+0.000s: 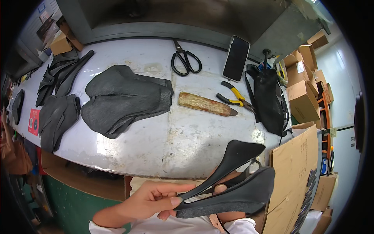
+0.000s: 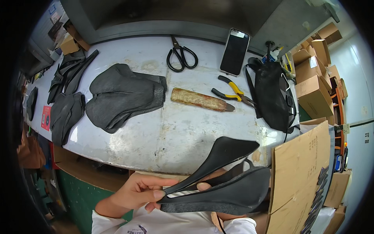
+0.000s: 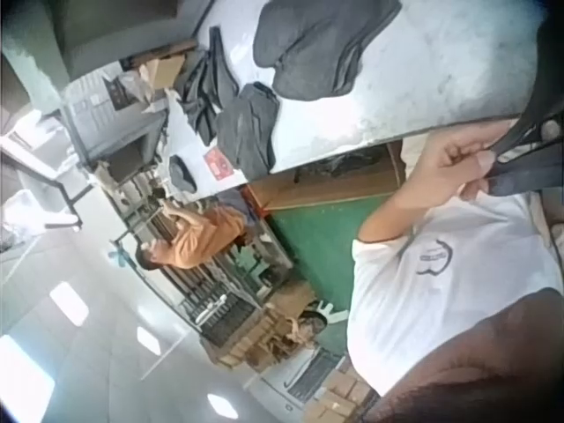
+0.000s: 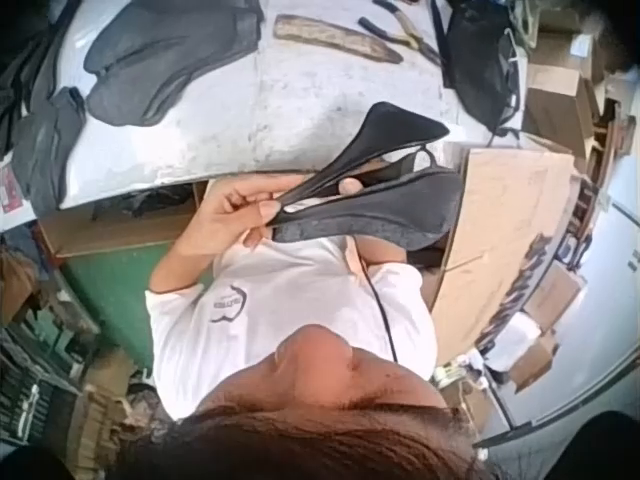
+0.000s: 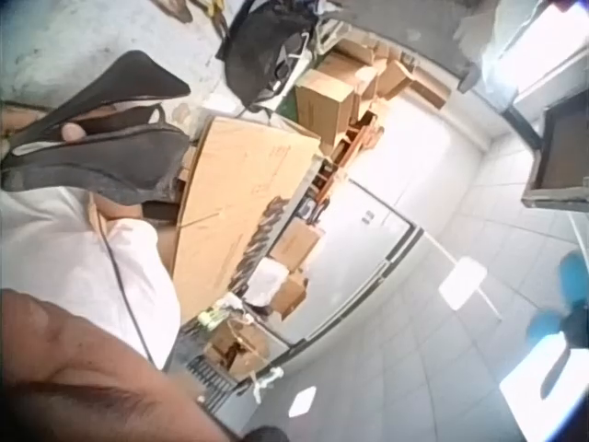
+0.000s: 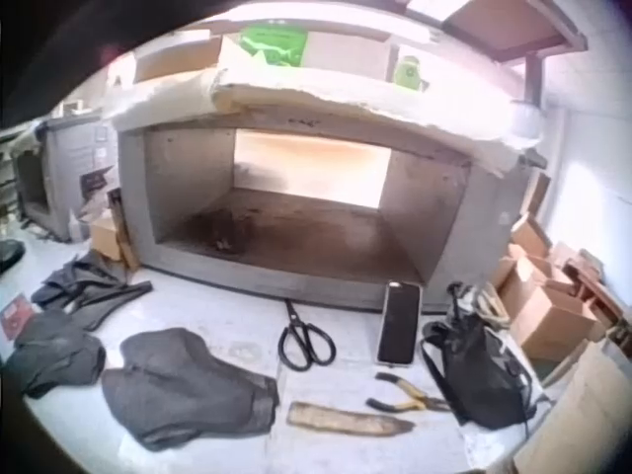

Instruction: Fitting and inspecting bicycle seat components at a workshop bench.

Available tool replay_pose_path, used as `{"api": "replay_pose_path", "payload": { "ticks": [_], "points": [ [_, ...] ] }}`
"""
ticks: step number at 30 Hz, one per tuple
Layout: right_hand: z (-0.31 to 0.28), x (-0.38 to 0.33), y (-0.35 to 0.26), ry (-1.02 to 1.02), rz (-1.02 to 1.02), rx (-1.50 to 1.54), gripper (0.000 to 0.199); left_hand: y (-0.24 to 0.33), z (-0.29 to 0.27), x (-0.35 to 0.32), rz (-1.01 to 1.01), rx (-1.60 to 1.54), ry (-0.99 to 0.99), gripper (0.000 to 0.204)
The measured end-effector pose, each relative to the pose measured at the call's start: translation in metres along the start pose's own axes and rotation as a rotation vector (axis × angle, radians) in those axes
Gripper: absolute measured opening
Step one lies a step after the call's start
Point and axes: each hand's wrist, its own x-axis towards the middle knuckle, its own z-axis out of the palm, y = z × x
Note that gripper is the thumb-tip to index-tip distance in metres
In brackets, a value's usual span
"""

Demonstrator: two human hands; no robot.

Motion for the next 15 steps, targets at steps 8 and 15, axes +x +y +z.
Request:
{"api": "replay_pose_path", "payload": {
  "ticks": [8,15],
  "points": [
    [0.003,-0.003,-0.025,0.118,0.271,-0.055,0.021,-0.004,0.001,0.000,0.011,0.057,-0.020,0.042],
    [0.008,-0.018,0.005,0.362,0.109,0.406,0.052,-0.011,0.014,0.005,0.154,0.121,-0.012,0.045]
  ]
}}
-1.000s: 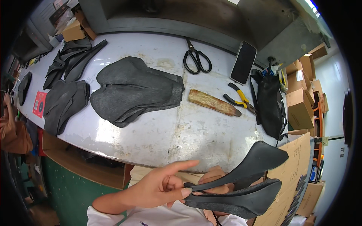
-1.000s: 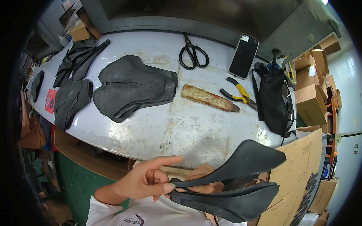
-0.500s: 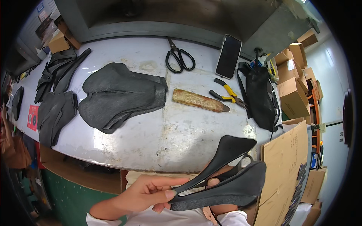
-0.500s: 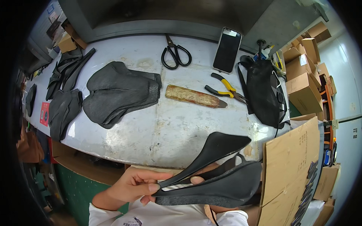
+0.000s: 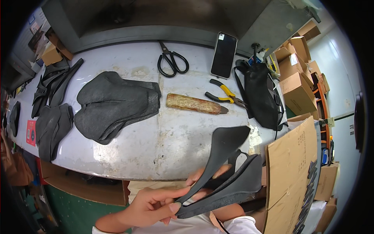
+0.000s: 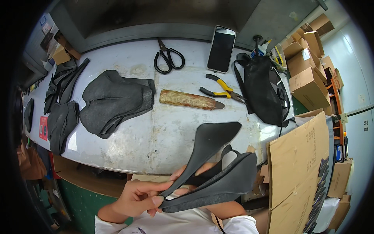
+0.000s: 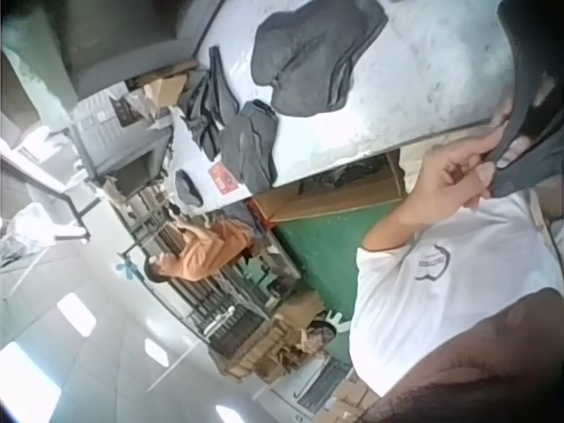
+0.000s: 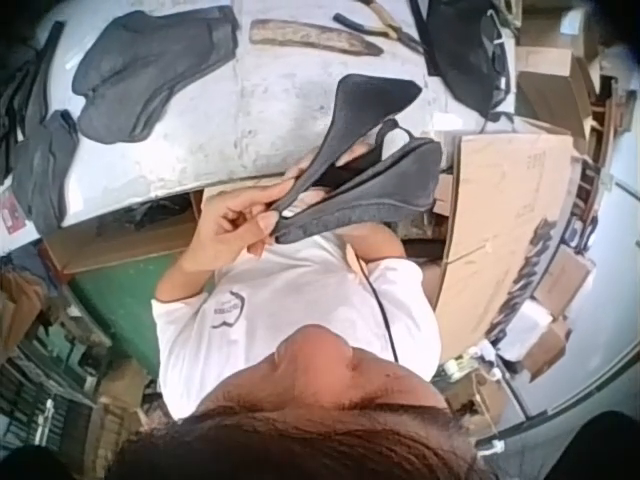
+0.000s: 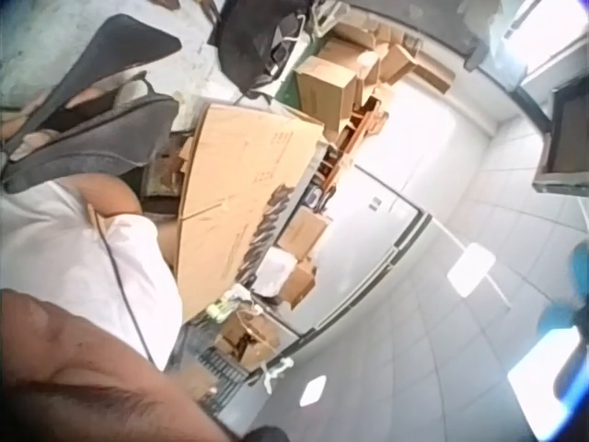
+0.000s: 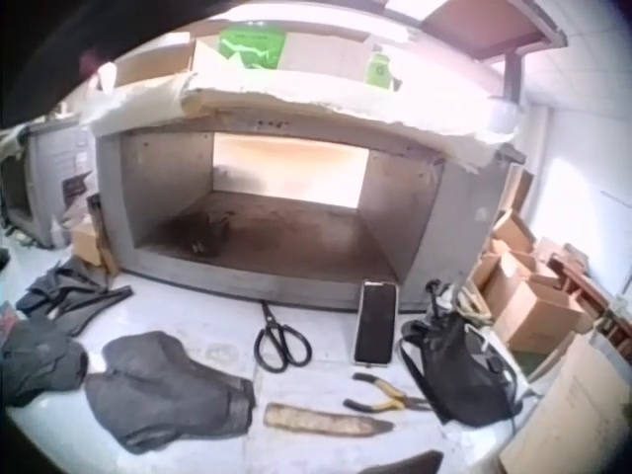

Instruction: Fitting and inspecting bicycle seat components at a workshop bench.

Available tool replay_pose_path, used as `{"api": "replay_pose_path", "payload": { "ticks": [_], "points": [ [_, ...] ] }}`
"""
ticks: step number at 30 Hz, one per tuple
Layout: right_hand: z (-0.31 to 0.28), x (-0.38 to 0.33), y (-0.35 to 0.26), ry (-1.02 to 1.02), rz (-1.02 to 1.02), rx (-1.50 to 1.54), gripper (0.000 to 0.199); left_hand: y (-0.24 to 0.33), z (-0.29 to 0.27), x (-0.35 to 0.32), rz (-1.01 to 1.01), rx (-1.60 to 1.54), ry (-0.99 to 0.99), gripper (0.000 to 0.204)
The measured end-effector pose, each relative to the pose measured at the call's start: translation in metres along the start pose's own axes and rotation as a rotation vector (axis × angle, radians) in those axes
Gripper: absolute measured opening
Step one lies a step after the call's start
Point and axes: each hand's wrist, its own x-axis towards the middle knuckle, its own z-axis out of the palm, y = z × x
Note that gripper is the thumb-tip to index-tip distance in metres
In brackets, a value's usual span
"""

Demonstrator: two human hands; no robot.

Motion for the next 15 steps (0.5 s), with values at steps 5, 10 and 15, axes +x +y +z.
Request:
{"api": "replay_pose_path", "payload": {
  "ticks": [5,10,15],
  "points": [
    [-0.007,-0.014,0.006,0.152,0.226,-0.332,0.067,-0.009,0.000,0.000,0.000,0.095,0.001,0.047],
    [-0.004,-0.013,0.003,0.061,0.218,-0.350,0.057,-0.017,-0.018,0.014,0.277,0.343,0.033,0.053],
    [0.009,-0.015,0.016,-0.057,0.249,-0.329,0.039,-0.013,0.008,0.042,0.373,-0.315,0.197,0.072]
  ]
}}
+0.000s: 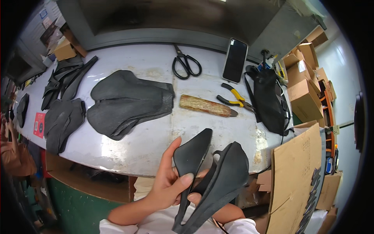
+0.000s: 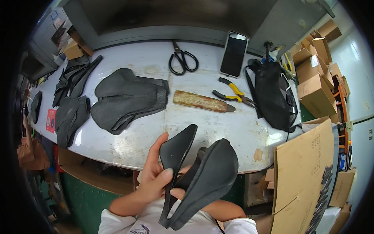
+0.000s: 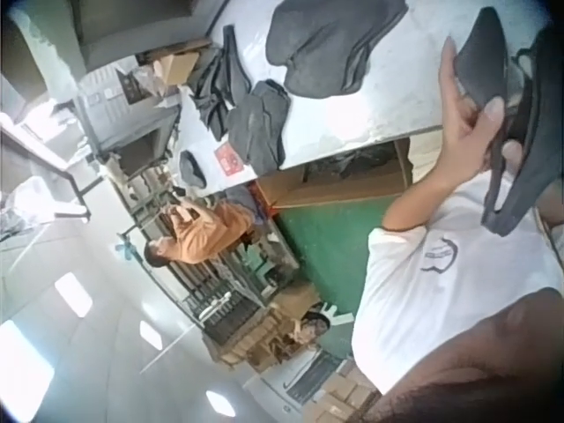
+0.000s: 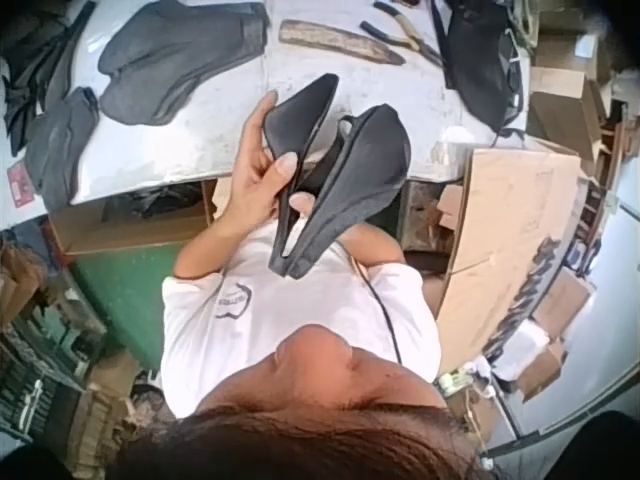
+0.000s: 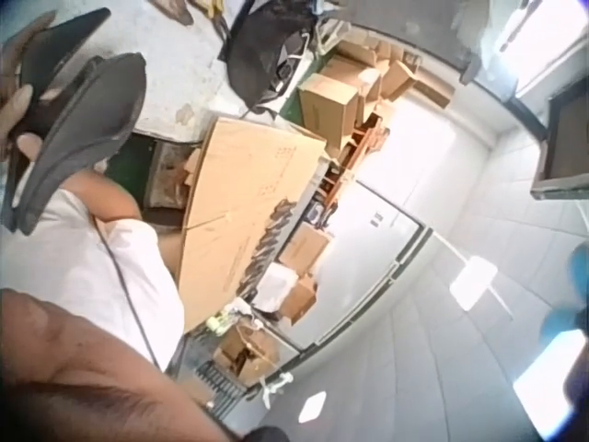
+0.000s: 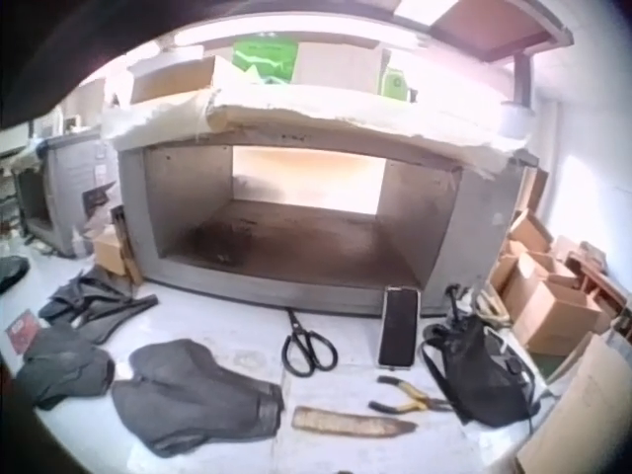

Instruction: Fitting and inspecting bicycle seat components at a workshop bench.

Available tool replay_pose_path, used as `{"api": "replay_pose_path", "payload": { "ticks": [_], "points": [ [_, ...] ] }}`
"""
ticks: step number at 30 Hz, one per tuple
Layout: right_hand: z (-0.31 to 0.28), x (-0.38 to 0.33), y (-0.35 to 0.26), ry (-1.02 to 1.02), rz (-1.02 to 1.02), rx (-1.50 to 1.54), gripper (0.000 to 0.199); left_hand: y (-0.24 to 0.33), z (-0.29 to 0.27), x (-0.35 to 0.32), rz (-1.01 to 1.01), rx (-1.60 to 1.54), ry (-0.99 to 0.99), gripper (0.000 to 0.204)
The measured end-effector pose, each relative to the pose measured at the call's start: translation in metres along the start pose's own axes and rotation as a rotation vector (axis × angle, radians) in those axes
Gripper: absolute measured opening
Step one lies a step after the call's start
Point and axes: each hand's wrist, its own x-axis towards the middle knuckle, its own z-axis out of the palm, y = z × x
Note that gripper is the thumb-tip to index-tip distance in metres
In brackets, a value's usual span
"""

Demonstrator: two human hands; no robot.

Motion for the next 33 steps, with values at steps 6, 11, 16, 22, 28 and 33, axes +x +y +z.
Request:
{"api": "replay_pose_path", "payload": {
  "ticks": [6,11,16,22,28,33],
  "points": [
    [-0.020,0.023,0.055,-0.153,-0.496,0.029,0.043,-0.021,-0.005,0.010,0.164,0.133,-0.005,0.072],
    [0.008,0.017,0.063,0.189,-0.379,0.275,0.046,-0.027,-0.004,0.007,0.182,0.152,0.013,0.069],
    [0.017,0.018,0.048,0.225,-0.318,0.293,0.043,-0.027,-0.003,0.008,0.188,0.176,0.014,0.067],
    [0.024,0.019,0.023,0.191,-0.284,0.180,0.042,-0.029,0.000,0.004,0.230,0.243,0.012,0.064],
    [0.001,0.004,0.001,-0.032,-0.111,0.116,0.050,-0.007,0.000,-0.008,0.141,0.170,0.026,0.065],
    [-0.043,0.015,0.000,-0.359,-0.119,0.297,0.026,0.034,-0.019,-0.009,-0.168,0.398,-0.283,0.061]
  ]
}}
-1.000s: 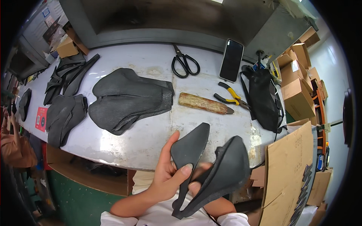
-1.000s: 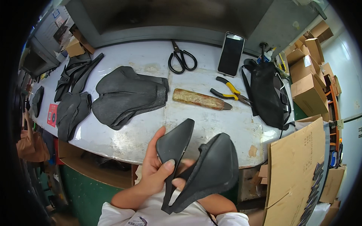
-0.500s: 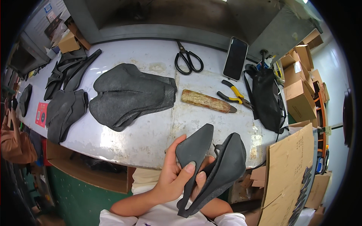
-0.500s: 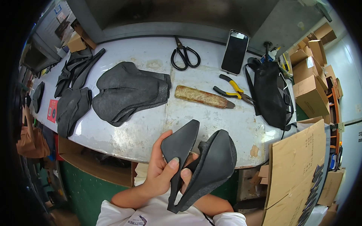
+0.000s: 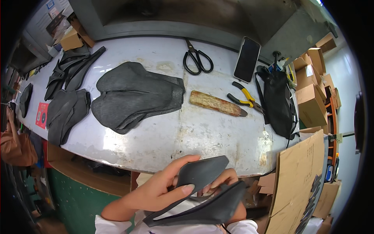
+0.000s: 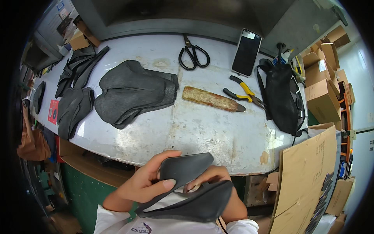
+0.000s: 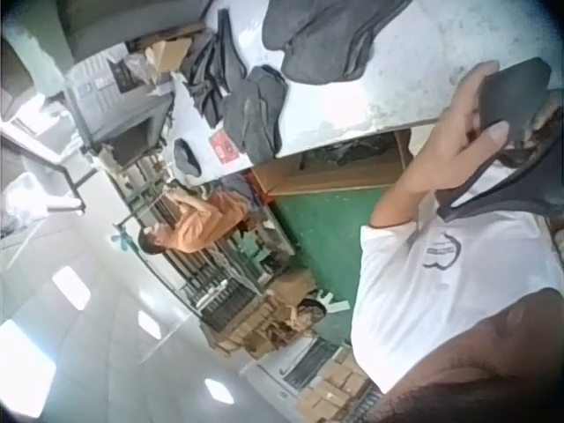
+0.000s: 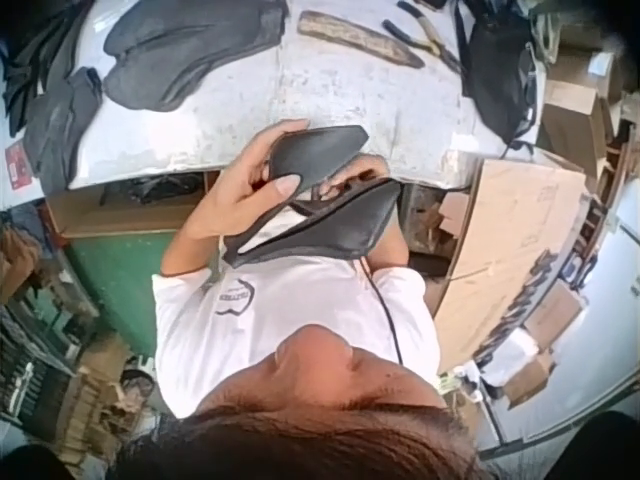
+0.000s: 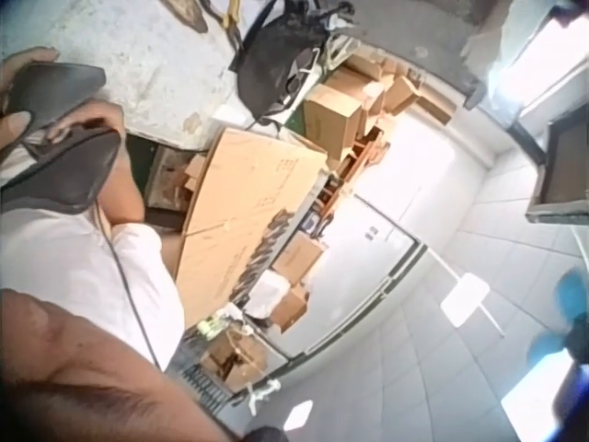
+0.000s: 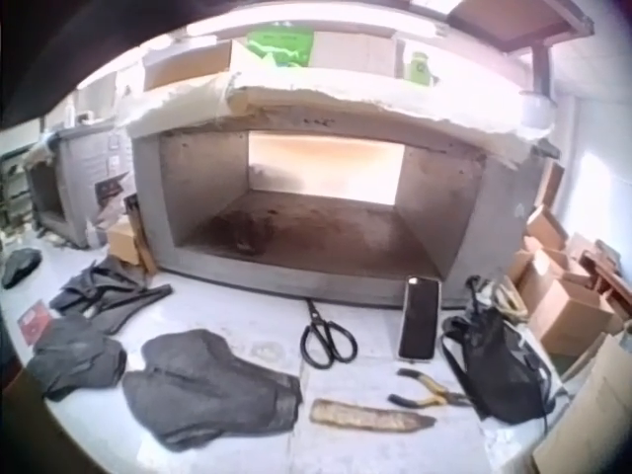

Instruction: Fitting and inspecting bicycle seat components at a workshop bench.

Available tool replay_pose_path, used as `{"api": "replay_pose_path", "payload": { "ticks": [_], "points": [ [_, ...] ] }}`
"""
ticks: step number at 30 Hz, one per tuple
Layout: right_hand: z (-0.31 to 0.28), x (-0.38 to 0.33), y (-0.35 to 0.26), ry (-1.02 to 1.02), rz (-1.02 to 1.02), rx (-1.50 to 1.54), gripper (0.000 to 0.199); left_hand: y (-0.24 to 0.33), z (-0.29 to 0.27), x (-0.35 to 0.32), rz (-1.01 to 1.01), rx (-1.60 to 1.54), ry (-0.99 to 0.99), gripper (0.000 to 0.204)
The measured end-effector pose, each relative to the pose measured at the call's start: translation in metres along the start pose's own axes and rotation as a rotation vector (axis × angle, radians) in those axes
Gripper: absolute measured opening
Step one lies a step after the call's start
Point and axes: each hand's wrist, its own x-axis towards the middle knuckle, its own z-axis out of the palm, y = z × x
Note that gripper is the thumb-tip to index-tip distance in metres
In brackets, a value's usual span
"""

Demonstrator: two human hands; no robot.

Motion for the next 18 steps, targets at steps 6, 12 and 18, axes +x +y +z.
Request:
{"api": "replay_pose_path", "payload": {
  "ticks": [6,12,18],
  "points": [
    [-0.001,0.006,-0.004,0.189,-0.261,-0.506,0.010,0.000,0.000,-0.006,-0.100,-0.072,0.077,0.062],
    [0.017,0.012,-0.020,0.047,-0.271,-0.569,0.021,0.004,0.000,-0.008,-0.134,-0.180,0.109,0.065],
    [0.015,-0.004,-0.009,0.305,-0.582,-0.738,0.018,0.003,0.003,-0.006,-0.139,-0.175,0.051,0.064]
  ]
}}
